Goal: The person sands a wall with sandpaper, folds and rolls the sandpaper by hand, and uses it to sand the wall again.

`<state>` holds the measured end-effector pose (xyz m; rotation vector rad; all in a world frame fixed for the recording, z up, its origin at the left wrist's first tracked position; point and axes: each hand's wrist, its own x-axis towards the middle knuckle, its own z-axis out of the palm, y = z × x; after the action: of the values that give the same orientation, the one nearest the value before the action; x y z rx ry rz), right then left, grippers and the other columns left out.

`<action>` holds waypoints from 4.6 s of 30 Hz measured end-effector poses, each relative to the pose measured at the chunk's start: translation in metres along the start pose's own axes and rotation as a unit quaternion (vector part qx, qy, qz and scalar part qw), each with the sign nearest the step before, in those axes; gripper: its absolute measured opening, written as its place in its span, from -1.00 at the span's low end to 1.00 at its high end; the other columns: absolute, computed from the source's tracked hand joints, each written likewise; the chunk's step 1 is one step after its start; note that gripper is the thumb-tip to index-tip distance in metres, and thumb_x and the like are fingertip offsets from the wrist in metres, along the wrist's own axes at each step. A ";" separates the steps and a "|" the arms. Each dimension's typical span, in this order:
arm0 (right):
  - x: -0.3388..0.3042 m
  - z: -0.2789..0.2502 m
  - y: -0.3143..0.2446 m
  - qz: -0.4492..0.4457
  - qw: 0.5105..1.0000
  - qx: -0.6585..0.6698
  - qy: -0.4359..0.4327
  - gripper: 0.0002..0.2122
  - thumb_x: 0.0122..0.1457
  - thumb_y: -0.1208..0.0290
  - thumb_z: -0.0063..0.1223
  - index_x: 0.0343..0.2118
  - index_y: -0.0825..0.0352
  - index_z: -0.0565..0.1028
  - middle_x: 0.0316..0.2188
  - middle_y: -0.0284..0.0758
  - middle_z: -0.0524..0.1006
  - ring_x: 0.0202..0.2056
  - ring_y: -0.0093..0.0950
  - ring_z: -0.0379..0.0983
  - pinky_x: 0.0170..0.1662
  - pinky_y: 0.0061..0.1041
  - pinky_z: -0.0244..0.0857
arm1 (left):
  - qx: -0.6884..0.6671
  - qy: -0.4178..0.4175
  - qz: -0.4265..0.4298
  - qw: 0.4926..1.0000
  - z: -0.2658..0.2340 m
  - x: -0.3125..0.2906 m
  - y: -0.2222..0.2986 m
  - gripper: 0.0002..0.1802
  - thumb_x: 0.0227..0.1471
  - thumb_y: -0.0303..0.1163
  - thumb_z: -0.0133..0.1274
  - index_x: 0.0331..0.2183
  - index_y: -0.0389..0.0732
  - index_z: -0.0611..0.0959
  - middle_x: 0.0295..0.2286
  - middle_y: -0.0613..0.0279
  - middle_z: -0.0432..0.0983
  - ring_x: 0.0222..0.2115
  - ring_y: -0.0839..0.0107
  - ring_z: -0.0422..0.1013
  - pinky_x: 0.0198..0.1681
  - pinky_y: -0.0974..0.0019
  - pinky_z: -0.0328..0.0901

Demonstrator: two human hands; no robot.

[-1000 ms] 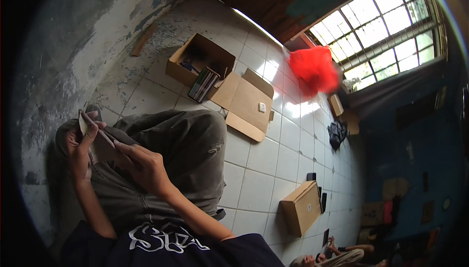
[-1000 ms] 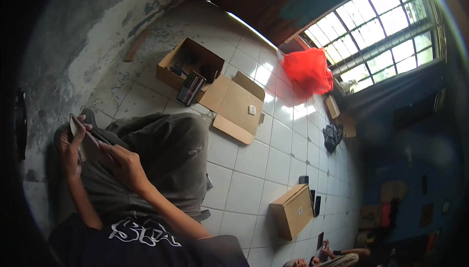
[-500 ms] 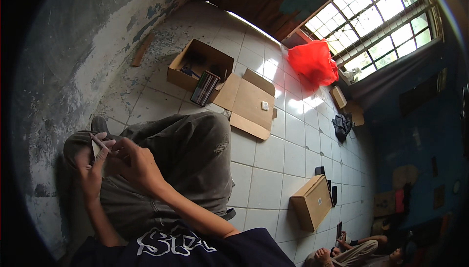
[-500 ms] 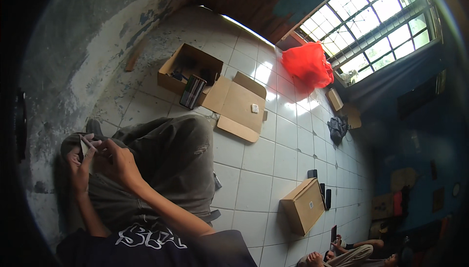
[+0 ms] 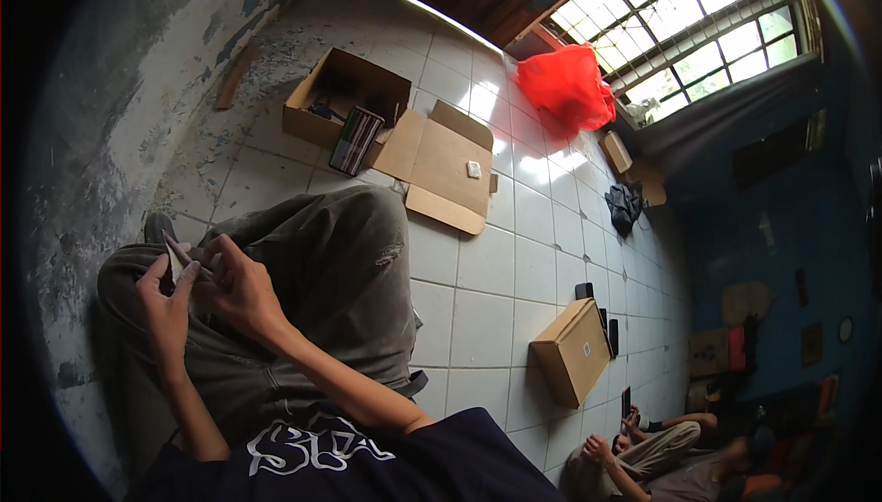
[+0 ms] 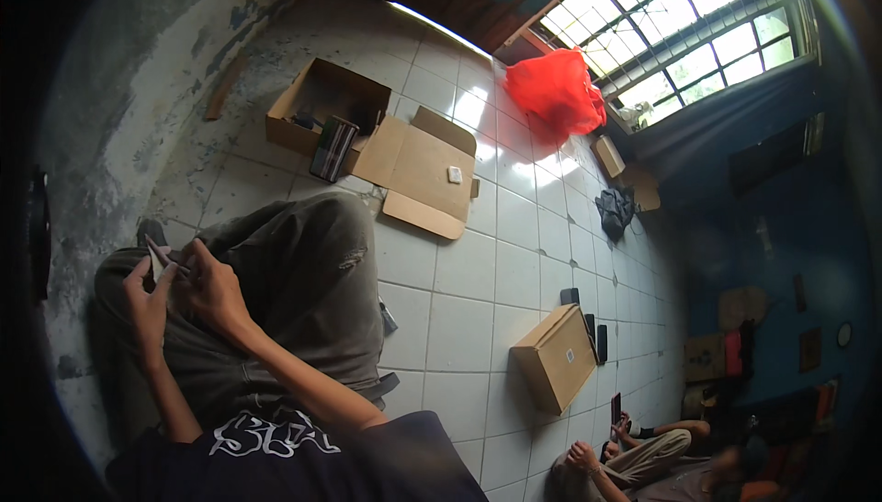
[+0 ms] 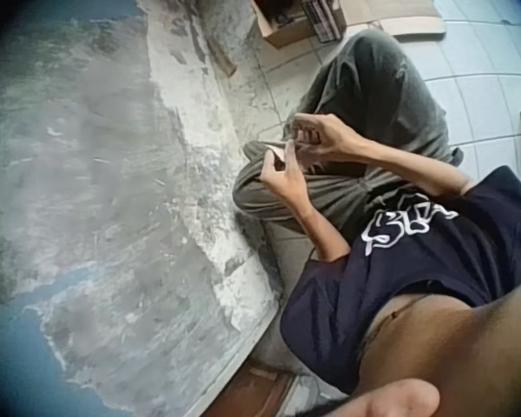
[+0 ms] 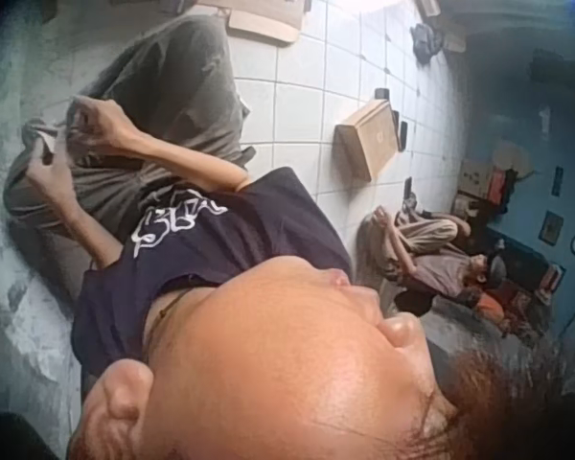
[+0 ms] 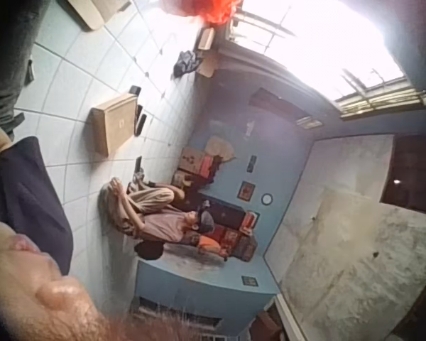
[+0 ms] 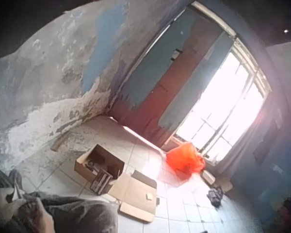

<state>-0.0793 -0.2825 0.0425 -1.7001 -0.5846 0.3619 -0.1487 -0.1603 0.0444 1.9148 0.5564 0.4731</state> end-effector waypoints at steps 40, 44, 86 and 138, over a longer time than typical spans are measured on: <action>0.018 0.026 0.028 0.030 0.959 0.222 -0.173 -0.83 0.05 0.45 0.06 -0.57 0.45 0.44 -0.67 -0.44 0.43 -0.58 -0.73 0.29 -0.53 -0.70 0.18 | -0.069 0.007 0.057 0.996 -0.030 0.022 -0.019 -0.63 0.02 -0.50 -0.06 -0.10 -0.41 0.42 -0.18 0.15 0.42 -0.33 0.53 0.34 -0.23 0.49 0.24; 0.022 0.018 0.018 0.015 0.960 0.245 -0.132 -0.84 -0.01 0.44 0.13 -0.58 0.40 0.42 -0.67 -0.51 0.39 -0.57 -0.79 0.23 -0.51 -0.74 0.11 | -0.227 -0.009 -0.026 0.973 -0.025 0.020 0.006 -0.58 0.00 -0.49 -0.03 -0.05 -0.34 0.39 -0.29 0.15 0.44 -0.32 0.54 0.35 -0.17 0.44 0.27; 0.000 -0.027 -0.011 -0.023 0.966 0.163 -0.198 -0.77 0.17 0.40 -0.13 -0.31 0.50 0.46 -0.55 -0.47 0.41 -0.44 -0.75 0.21 -0.37 -0.75 0.14 | -0.214 -0.023 0.070 0.974 0.023 -0.015 0.061 -0.55 0.11 -0.49 -0.26 0.04 -0.41 0.21 -0.13 -0.04 0.35 -0.12 0.27 0.34 -0.04 0.31 0.22; -0.075 -0.024 -0.105 -0.213 0.935 0.156 -0.235 -0.71 0.21 0.29 -0.19 -0.47 0.44 0.42 -0.60 -0.37 0.39 -0.50 -0.65 0.28 -0.37 -0.64 0.17 | -0.330 0.172 0.137 0.918 -0.039 -0.104 0.137 -0.77 -0.10 -0.38 0.14 -0.36 -0.33 0.62 -0.48 0.15 0.55 -0.46 0.51 0.45 -0.34 0.45 0.40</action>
<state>-0.1473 -0.3303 0.1439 -1.1385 -1.1595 0.5196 -0.2328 -0.2399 0.1778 1.2604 0.2876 1.0491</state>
